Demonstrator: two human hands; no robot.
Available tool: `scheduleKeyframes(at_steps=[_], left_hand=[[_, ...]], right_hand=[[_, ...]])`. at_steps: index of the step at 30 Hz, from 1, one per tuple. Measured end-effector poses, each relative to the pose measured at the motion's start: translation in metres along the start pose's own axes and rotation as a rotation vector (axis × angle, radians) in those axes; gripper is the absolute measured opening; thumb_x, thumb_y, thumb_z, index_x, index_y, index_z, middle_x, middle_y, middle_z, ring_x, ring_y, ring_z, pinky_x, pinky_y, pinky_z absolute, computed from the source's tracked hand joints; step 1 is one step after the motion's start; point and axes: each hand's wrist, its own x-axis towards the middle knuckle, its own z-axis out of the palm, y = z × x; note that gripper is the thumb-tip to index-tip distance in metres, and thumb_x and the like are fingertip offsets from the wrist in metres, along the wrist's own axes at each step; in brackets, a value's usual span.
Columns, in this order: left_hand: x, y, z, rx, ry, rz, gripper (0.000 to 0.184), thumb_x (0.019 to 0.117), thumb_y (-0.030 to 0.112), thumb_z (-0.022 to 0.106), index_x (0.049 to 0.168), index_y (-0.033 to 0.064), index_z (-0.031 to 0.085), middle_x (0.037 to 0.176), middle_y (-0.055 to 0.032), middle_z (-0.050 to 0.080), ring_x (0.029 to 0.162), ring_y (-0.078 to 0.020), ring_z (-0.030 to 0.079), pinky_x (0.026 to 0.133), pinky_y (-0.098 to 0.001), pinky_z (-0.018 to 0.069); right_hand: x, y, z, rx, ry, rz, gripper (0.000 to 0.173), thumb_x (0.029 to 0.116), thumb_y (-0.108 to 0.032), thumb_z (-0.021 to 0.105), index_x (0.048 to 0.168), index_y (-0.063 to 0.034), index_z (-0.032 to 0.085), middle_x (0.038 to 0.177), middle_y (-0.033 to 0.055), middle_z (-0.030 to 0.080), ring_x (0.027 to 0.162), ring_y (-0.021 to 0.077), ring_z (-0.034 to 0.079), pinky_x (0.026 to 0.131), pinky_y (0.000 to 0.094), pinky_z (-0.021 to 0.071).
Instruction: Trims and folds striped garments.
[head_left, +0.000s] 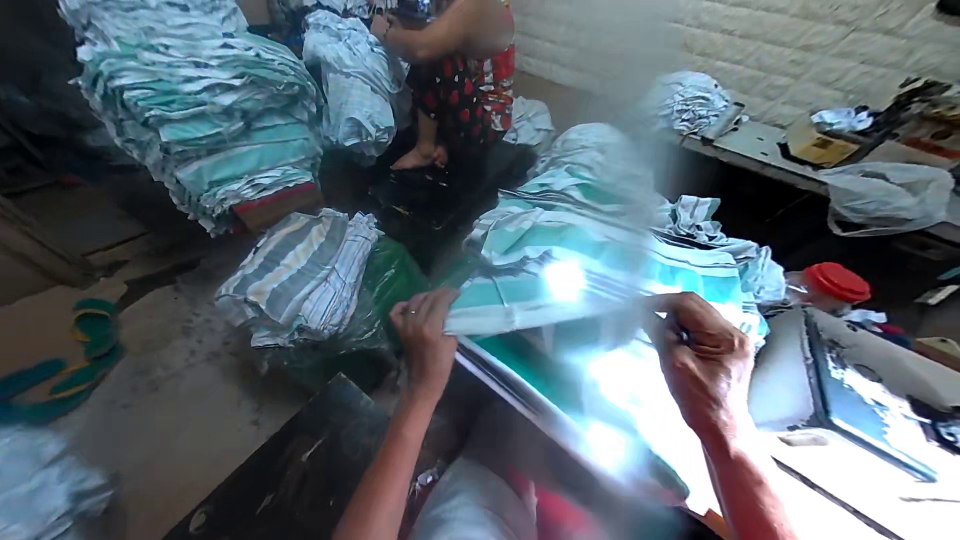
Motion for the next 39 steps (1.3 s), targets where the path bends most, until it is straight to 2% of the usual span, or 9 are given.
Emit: scheduleKeyframes(at_steps=[2, 5, 9, 12, 15, 18, 22, 29, 39], left_hand=[[-0.010, -0.014, -0.012, 0.019, 0.041, 0.136, 0.027, 0.0856, 0.000, 0.070, 0.103, 0.0163, 0.081, 0.107, -0.0022, 0.078, 0.100, -0.0198, 0.070, 0.097, -0.0489, 0.0416], [-0.029, -0.034, -0.033, 0.051, -0.252, 0.064, 0.028, 0.0890, 0.017, 0.074, 0.116, 0.0188, 0.078, 0.120, 0.0006, 0.074, 0.114, -0.0226, 0.066, 0.102, -0.0572, 0.0393], [-0.053, -0.043, -0.058, -0.045, -0.521, -0.207, 0.063, 0.0935, 0.045, 0.068, 0.144, 0.0095, 0.057, 0.151, -0.0095, 0.054, 0.141, -0.0311, 0.047, 0.113, -0.0636, 0.0321], [-0.066, -0.019, -0.067, -0.237, -0.347, -0.445, 0.038, 0.1002, 0.029, 0.061, 0.126, 0.0003, 0.064, 0.121, -0.0129, 0.068, 0.112, -0.0226, 0.064, 0.094, -0.0428, 0.0525], [-0.067, 0.013, -0.061, -0.640, -0.292, -0.701, 0.025, 0.1055, 0.016, 0.053, 0.106, -0.0051, 0.066, 0.088, -0.0075, 0.070, 0.078, -0.0125, 0.069, 0.071, -0.0286, 0.0588], [-0.060, 0.039, -0.050, -1.081, -0.379, -1.074, 0.029, 0.1101, 0.017, 0.042, 0.104, -0.0016, 0.063, 0.081, -0.0031, 0.068, 0.069, -0.0091, 0.067, 0.061, -0.0232, 0.0565], [-0.045, 0.054, -0.035, -1.349, -0.423, -1.374, 0.037, 0.1123, 0.030, 0.036, 0.110, 0.0040, 0.063, 0.079, -0.0020, 0.067, 0.066, -0.0074, 0.064, 0.058, -0.0205, 0.0532], [-0.030, 0.050, -0.019, -1.349, -0.174, -1.218, 0.022, 0.1096, 0.014, 0.043, 0.095, 0.0040, 0.057, 0.071, -0.0015, 0.064, 0.062, -0.0066, 0.063, 0.062, -0.0204, 0.0547], [-0.028, 0.062, -0.014, -1.232, -0.124, -1.156, 0.016, 0.1056, 0.007, 0.052, 0.099, -0.0059, 0.060, 0.078, -0.0095, 0.071, 0.065, -0.0131, 0.069, 0.064, -0.0267, 0.0603]], right_hand=[[-0.015, 0.006, -0.001, -0.098, -0.067, -0.035, 0.019, 0.0975, -0.012, 0.059, 0.104, -0.0020, 0.074, 0.097, 0.0041, 0.069, 0.083, -0.0027, 0.060, 0.075, 0.0120, 0.0493], [-0.036, 0.010, -0.003, -0.283, -0.344, 0.001, 0.020, 0.0903, -0.009, 0.061, 0.104, -0.0055, 0.076, 0.101, 0.0120, 0.073, 0.081, 0.0225, 0.072, 0.068, 0.0440, 0.0580], [-0.044, 0.021, -0.010, -0.276, -0.361, 0.139, 0.024, 0.0925, -0.025, 0.065, 0.099, -0.0043, 0.074, 0.090, 0.0105, 0.070, 0.073, 0.0194, 0.065, 0.065, 0.0424, 0.0536], [-0.036, 0.019, -0.014, -0.096, -0.234, 0.232, 0.025, 0.0966, -0.031, 0.063, 0.097, -0.0071, 0.069, 0.076, -0.0050, 0.060, 0.063, -0.0052, 0.049, 0.057, 0.0146, 0.0412], [-0.021, 0.005, -0.005, 0.117, -0.271, 0.246, 0.018, 0.0932, -0.024, 0.067, 0.102, -0.0092, 0.067, 0.082, -0.0108, 0.063, 0.069, -0.0111, 0.054, 0.063, 0.0080, 0.0451], [-0.013, -0.003, 0.015, 0.093, -0.459, 0.140, 0.023, 0.0932, -0.027, 0.070, 0.108, -0.0088, 0.070, 0.093, -0.0035, 0.070, 0.077, -0.0048, 0.062, 0.070, 0.0144, 0.0532], [-0.006, -0.002, 0.055, -0.018, -0.713, 0.086, 0.033, 0.0965, -0.031, 0.068, 0.120, -0.0077, 0.070, 0.114, 0.0153, 0.071, 0.094, 0.0266, 0.070, 0.081, 0.0465, 0.0561], [-0.007, 0.011, 0.070, 0.316, -0.598, 0.211, 0.017, 0.0944, -0.019, 0.068, 0.101, -0.0030, 0.072, 0.089, 0.0022, 0.069, 0.076, -0.0003, 0.060, 0.070, 0.0153, 0.0501], [0.004, 0.005, 0.065, 0.420, -0.634, 0.169, 0.037, 0.0990, -0.039, 0.063, 0.117, -0.0072, 0.065, 0.095, -0.0036, 0.070, 0.082, 0.0012, 0.065, 0.074, 0.0214, 0.0554]])
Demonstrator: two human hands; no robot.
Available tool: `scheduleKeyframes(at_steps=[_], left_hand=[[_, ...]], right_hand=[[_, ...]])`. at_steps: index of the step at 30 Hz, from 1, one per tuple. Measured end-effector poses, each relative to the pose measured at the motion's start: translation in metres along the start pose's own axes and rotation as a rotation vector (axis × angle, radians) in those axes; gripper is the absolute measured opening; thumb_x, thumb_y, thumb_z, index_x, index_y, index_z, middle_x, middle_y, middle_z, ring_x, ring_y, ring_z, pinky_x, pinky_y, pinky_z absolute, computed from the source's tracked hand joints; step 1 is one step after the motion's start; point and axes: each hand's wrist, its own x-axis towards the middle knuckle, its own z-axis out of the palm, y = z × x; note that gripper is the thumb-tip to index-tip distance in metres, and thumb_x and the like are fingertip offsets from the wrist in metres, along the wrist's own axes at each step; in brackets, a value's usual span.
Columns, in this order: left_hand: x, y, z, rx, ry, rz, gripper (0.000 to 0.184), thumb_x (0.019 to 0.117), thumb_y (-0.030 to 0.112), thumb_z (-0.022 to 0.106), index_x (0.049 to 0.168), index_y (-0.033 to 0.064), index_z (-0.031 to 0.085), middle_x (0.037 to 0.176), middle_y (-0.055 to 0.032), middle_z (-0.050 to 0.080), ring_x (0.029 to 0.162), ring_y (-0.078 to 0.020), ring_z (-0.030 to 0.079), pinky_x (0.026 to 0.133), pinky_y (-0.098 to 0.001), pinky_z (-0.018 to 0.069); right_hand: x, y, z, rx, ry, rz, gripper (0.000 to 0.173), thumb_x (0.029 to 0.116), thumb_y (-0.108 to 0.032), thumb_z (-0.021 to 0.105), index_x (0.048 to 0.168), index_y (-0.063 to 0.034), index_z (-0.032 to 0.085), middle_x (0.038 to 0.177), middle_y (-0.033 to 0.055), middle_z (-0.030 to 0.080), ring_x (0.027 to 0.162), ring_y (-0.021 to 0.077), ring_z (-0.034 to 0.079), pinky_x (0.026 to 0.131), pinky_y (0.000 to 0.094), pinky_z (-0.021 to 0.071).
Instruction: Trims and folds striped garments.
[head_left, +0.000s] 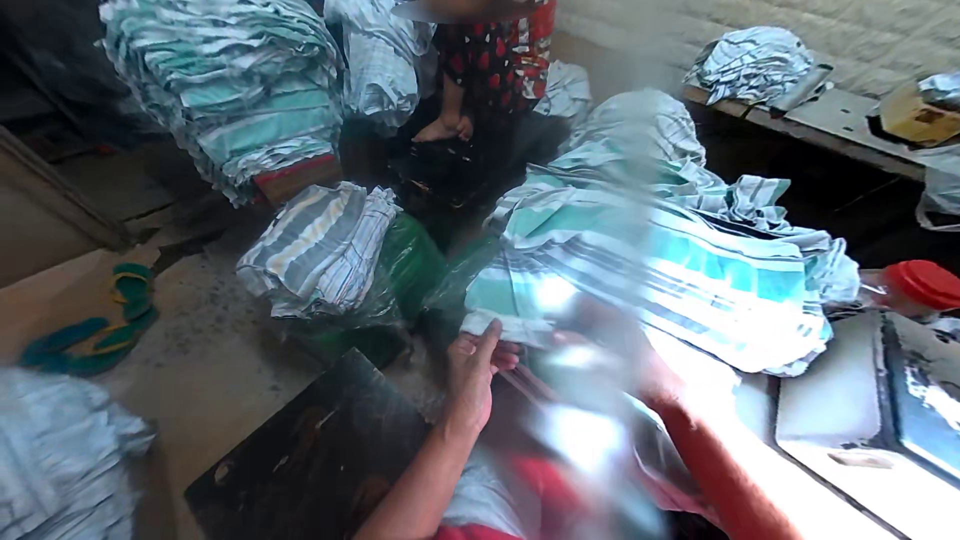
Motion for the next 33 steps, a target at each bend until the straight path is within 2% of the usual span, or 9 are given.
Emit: scheduleKeyframes(at_steps=[4, 7, 12, 14, 16, 21, 25, 27, 33], left_hand=[[0.002, -0.011, -0.004, 0.088, 0.108, 0.231, 0.017, 0.1010, 0.001, 0.057, 0.088, -0.0063, 0.065, 0.081, -0.0095, 0.072, 0.074, -0.0154, 0.072, 0.074, -0.0324, 0.0631], [-0.002, -0.002, -0.004, 0.025, 0.144, 0.154, 0.018, 0.1031, 0.002, 0.053, 0.089, -0.0061, 0.062, 0.084, -0.0120, 0.074, 0.076, -0.0186, 0.074, 0.076, -0.0346, 0.0641], [-0.007, 0.009, 0.002, -0.005, 0.122, 0.075, 0.015, 0.1020, 0.000, 0.055, 0.090, -0.0058, 0.061, 0.086, -0.0135, 0.074, 0.078, -0.0197, 0.075, 0.076, -0.0359, 0.0644], [-0.006, 0.006, 0.001, 0.009, 0.097, 0.088, 0.008, 0.0980, -0.003, 0.060, 0.092, -0.0079, 0.062, 0.086, -0.0137, 0.074, 0.078, -0.0196, 0.074, 0.077, -0.0363, 0.0642], [-0.005, 0.006, 0.000, 0.016, 0.105, 0.084, 0.006, 0.0969, -0.004, 0.062, 0.095, -0.0087, 0.064, 0.087, -0.0134, 0.074, 0.078, -0.0186, 0.074, 0.077, -0.0353, 0.0638], [-0.006, 0.008, 0.000, -0.035, 0.103, 0.060, 0.010, 0.1004, -0.002, 0.057, 0.098, -0.0070, 0.065, 0.082, -0.0105, 0.072, 0.072, -0.0143, 0.070, 0.074, -0.0316, 0.0624], [-0.007, 0.011, 0.002, -0.073, 0.131, 0.029, 0.009, 0.1007, -0.002, 0.056, 0.097, -0.0062, 0.063, 0.081, -0.0099, 0.071, 0.070, -0.0138, 0.069, 0.073, -0.0308, 0.0619], [-0.009, 0.013, 0.003, -0.090, 0.139, 0.009, 0.009, 0.1012, -0.002, 0.055, 0.098, -0.0061, 0.062, 0.083, -0.0106, 0.071, 0.072, -0.0154, 0.071, 0.075, -0.0326, 0.0628], [-0.010, 0.015, 0.003, -0.105, 0.136, -0.016, 0.010, 0.1029, 0.001, 0.054, 0.103, -0.0068, 0.061, 0.090, -0.0134, 0.073, 0.080, -0.0195, 0.074, 0.082, -0.0373, 0.0630]], right_hand=[[0.014, 0.001, 0.006, 0.053, -0.024, 0.081, 0.031, 0.1050, -0.033, 0.052, 0.116, -0.0047, 0.059, 0.091, -0.0020, 0.067, 0.080, 0.0027, 0.063, 0.072, 0.0216, 0.0538], [0.021, 0.012, 0.014, 0.145, -0.016, 0.122, 0.031, 0.1044, -0.029, 0.054, 0.114, 0.0001, 0.061, 0.090, 0.0009, 0.068, 0.075, 0.0048, 0.063, 0.070, 0.0234, 0.0528], [0.018, 0.002, 0.020, 0.105, 0.060, 0.174, 0.043, 0.0862, -0.033, 0.079, 0.112, -0.0008, 0.064, 0.089, 0.0007, 0.069, 0.076, 0.0016, 0.060, 0.073, 0.0214, 0.0515], [0.013, 0.015, 0.027, -0.047, 0.076, 0.065, 0.043, 0.0872, -0.041, 0.078, 0.113, -0.0079, 0.069, 0.081, -0.0031, 0.066, 0.069, 0.0012, 0.058, 0.065, 0.0235, 0.0511], [0.009, 0.026, 0.032, -0.151, 0.085, -0.099, 0.026, 0.0920, -0.030, 0.072, 0.109, -0.0103, 0.074, 0.084, 0.0001, 0.072, 0.070, 0.0056, 0.064, 0.065, 0.0288, 0.0543], [0.009, 0.026, 0.026, 0.029, -0.015, -0.214, 0.017, 0.0930, -0.019, 0.071, 0.103, -0.0046, 0.073, 0.089, 0.0006, 0.073, 0.077, -0.0006, 0.065, 0.071, 0.0182, 0.0545], [0.008, 0.012, 0.020, -0.027, 0.044, 0.040, 0.050, 0.0986, -0.044, 0.063, 0.118, 0.0018, 0.063, 0.096, 0.0078, 0.070, 0.085, 0.0077, 0.064, 0.080, 0.0281, 0.0538], [0.007, 0.017, 0.020, -0.089, 0.073, 0.066, 0.050, 0.1033, -0.047, 0.053, 0.120, -0.0001, 0.062, 0.101, 0.0083, 0.072, 0.090, 0.0098, 0.067, 0.085, 0.0318, 0.0546], [0.003, 0.020, 0.015, -0.225, 0.038, 0.052, 0.049, 0.0994, -0.051, 0.060, 0.115, -0.0055, 0.069, 0.098, 0.0069, 0.074, 0.086, 0.0119, 0.070, 0.077, 0.0348, 0.0572]])
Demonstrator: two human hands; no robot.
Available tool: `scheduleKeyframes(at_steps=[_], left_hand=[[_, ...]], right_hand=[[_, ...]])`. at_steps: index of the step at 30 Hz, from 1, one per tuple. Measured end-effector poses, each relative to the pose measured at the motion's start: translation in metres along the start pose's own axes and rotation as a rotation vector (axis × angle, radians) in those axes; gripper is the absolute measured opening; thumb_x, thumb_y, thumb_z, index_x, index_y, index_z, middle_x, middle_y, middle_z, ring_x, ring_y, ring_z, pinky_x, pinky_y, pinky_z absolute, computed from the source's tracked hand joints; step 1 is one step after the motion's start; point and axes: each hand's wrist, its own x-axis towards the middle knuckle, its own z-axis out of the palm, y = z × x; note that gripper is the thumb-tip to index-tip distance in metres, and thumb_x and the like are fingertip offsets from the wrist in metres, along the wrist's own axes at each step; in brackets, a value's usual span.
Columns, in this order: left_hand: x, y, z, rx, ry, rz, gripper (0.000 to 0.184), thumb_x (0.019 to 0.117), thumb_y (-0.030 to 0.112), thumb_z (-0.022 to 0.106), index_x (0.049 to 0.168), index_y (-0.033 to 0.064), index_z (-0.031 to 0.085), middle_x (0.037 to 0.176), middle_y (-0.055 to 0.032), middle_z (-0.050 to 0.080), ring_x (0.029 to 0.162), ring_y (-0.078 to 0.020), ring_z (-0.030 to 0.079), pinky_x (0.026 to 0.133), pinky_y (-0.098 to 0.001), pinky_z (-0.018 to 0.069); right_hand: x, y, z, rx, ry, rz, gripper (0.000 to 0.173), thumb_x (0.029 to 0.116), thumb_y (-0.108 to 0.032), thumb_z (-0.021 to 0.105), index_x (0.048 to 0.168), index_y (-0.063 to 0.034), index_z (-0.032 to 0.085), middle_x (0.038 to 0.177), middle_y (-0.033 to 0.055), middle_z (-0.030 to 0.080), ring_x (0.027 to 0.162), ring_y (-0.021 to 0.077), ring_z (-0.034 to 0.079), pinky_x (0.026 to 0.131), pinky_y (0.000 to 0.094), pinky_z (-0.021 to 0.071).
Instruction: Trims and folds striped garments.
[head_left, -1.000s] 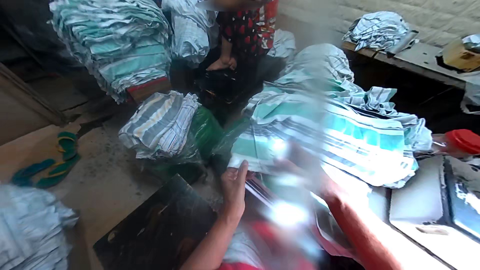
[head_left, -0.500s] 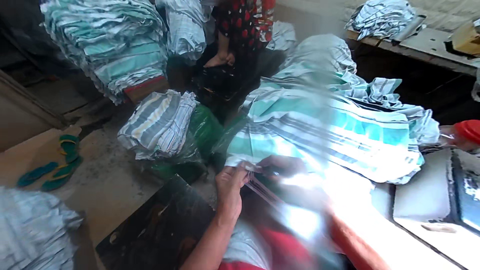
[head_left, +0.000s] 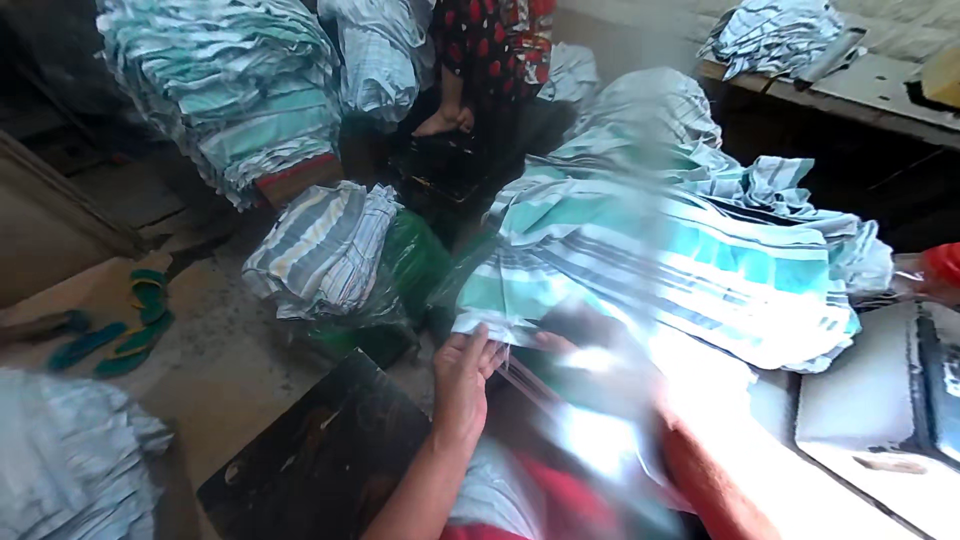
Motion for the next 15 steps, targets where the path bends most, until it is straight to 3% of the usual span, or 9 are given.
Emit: scheduleKeyframes(at_steps=[9, 13, 15], left_hand=[[-0.001, -0.001, 0.001, 0.016, -0.023, 0.040, 0.006, 0.0986, -0.005, 0.058, 0.101, -0.0069, 0.062, 0.090, -0.0129, 0.073, 0.082, -0.0182, 0.073, 0.082, -0.0356, 0.0626], [-0.001, -0.003, 0.000, 0.039, -0.020, 0.068, 0.007, 0.0966, -0.008, 0.059, 0.103, -0.0089, 0.062, 0.090, -0.0134, 0.072, 0.081, -0.0180, 0.073, 0.080, -0.0348, 0.0631], [0.000, -0.005, 0.000, 0.064, -0.022, 0.100, 0.008, 0.0951, -0.009, 0.060, 0.102, -0.0093, 0.063, 0.089, -0.0130, 0.073, 0.080, -0.0175, 0.073, 0.079, -0.0341, 0.0633]], right_hand=[[0.002, -0.006, 0.005, -0.021, -0.011, 0.003, 0.050, 0.0990, -0.053, 0.060, 0.114, -0.0060, 0.069, 0.096, 0.0058, 0.075, 0.083, 0.0139, 0.071, 0.073, 0.0389, 0.0568], [-0.001, -0.004, 0.009, -0.048, 0.058, -0.055, 0.045, 0.0996, -0.053, 0.057, 0.109, -0.0107, 0.068, 0.083, 0.0007, 0.070, 0.069, 0.0100, 0.064, 0.060, 0.0356, 0.0524], [0.002, -0.003, 0.011, -0.045, 0.058, -0.049, 0.046, 0.0993, -0.053, 0.058, 0.110, -0.0089, 0.069, 0.087, 0.0024, 0.072, 0.073, 0.0109, 0.066, 0.063, 0.0354, 0.0540]])
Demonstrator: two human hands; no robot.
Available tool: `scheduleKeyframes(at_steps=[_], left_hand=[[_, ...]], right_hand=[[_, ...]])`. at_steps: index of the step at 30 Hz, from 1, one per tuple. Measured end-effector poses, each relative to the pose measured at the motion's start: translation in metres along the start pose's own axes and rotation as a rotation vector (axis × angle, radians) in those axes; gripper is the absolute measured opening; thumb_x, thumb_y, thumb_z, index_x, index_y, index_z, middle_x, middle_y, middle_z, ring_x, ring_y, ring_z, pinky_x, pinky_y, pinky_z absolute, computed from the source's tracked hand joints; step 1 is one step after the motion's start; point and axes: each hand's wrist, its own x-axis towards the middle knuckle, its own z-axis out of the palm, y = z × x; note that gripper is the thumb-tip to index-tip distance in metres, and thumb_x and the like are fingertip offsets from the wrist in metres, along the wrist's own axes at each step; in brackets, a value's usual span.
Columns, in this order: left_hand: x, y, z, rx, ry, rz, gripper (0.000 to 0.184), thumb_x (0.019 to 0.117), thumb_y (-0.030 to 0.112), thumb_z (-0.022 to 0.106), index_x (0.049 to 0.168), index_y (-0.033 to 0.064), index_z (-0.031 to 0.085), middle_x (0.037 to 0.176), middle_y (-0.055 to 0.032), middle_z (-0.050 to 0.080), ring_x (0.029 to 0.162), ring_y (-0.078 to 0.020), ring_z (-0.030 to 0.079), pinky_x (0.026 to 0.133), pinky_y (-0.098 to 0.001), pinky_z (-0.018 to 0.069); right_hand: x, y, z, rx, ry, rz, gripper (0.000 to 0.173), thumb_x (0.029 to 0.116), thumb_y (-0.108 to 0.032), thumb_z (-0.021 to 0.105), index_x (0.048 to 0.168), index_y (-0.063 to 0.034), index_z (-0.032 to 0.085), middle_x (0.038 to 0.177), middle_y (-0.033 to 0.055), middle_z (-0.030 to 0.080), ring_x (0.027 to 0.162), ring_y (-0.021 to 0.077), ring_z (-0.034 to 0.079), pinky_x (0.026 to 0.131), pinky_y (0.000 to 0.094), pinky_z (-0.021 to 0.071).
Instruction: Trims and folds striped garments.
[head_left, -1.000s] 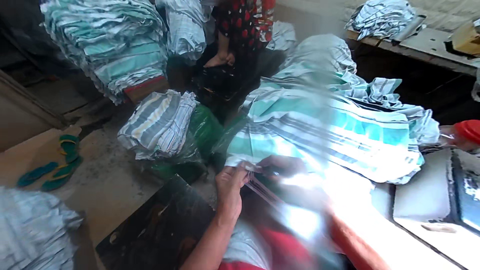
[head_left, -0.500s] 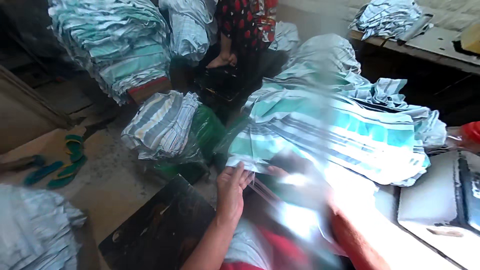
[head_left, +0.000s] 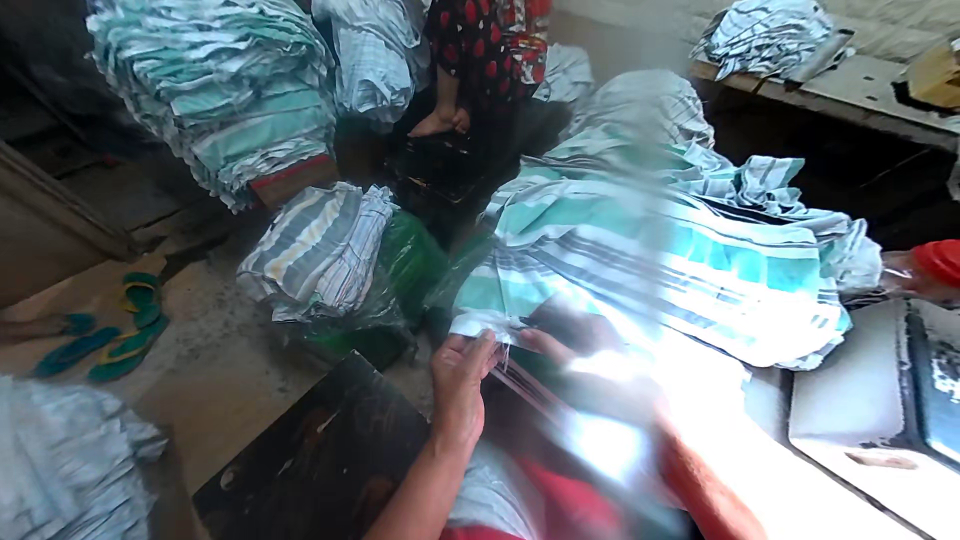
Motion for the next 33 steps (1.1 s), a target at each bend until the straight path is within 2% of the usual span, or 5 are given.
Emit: scheduleKeyframes(at_steps=[3, 10, 15, 21, 33], left_hand=[[0.0004, -0.0008, -0.0004, 0.041, -0.003, 0.035, 0.008, 0.0940, -0.009, 0.062, 0.102, -0.0088, 0.064, 0.088, -0.0116, 0.074, 0.079, -0.0163, 0.073, 0.078, -0.0331, 0.0630], [0.0007, -0.0013, -0.0018, 0.113, -0.016, 0.098, 0.004, 0.0928, -0.009, 0.064, 0.097, -0.0092, 0.064, 0.084, -0.0111, 0.073, 0.077, -0.0149, 0.072, 0.078, -0.0317, 0.0623], [0.0005, -0.0016, -0.0023, 0.159, -0.023, 0.096, 0.007, 0.0922, -0.008, 0.065, 0.099, -0.0086, 0.065, 0.086, -0.0103, 0.073, 0.079, -0.0156, 0.072, 0.079, -0.0327, 0.0621], [-0.0016, 0.0007, 0.0000, 0.148, -0.007, 0.069, 0.007, 0.0918, -0.009, 0.065, 0.098, -0.0097, 0.065, 0.087, -0.0116, 0.074, 0.081, -0.0166, 0.073, 0.081, -0.0338, 0.0626], [-0.0018, 0.0008, 0.0001, 0.094, 0.004, 0.014, 0.009, 0.0926, -0.009, 0.065, 0.102, -0.0100, 0.065, 0.088, -0.0124, 0.074, 0.081, -0.0165, 0.073, 0.080, -0.0332, 0.0625]], right_hand=[[0.0056, -0.0015, 0.0010, 0.003, -0.039, 0.023, 0.051, 0.0991, -0.053, 0.060, 0.113, -0.0048, 0.071, 0.098, 0.0070, 0.076, 0.084, 0.0138, 0.071, 0.075, 0.0363, 0.0576], [0.0020, -0.0047, -0.0002, -0.094, 0.004, -0.084, 0.048, 0.0997, -0.055, 0.057, 0.106, -0.0087, 0.069, 0.080, 0.0043, 0.068, 0.065, 0.0146, 0.063, 0.057, 0.0381, 0.0513], [0.0086, -0.0037, 0.0004, -0.046, -0.085, -0.059, 0.053, 0.1009, -0.053, 0.056, 0.111, -0.0035, 0.071, 0.096, 0.0098, 0.076, 0.082, 0.0192, 0.072, 0.072, 0.0420, 0.0580], [0.0108, -0.0046, 0.0021, 0.002, -0.096, -0.040, 0.054, 0.1015, -0.055, 0.054, 0.110, -0.0044, 0.071, 0.096, 0.0085, 0.076, 0.086, 0.0182, 0.073, 0.074, 0.0430, 0.0576], [0.0042, -0.0055, 0.0005, -0.009, -0.080, -0.029, 0.048, 0.1006, -0.055, 0.056, 0.110, -0.0086, 0.064, 0.078, 0.0021, 0.067, 0.064, 0.0136, 0.062, 0.057, 0.0383, 0.0515]])
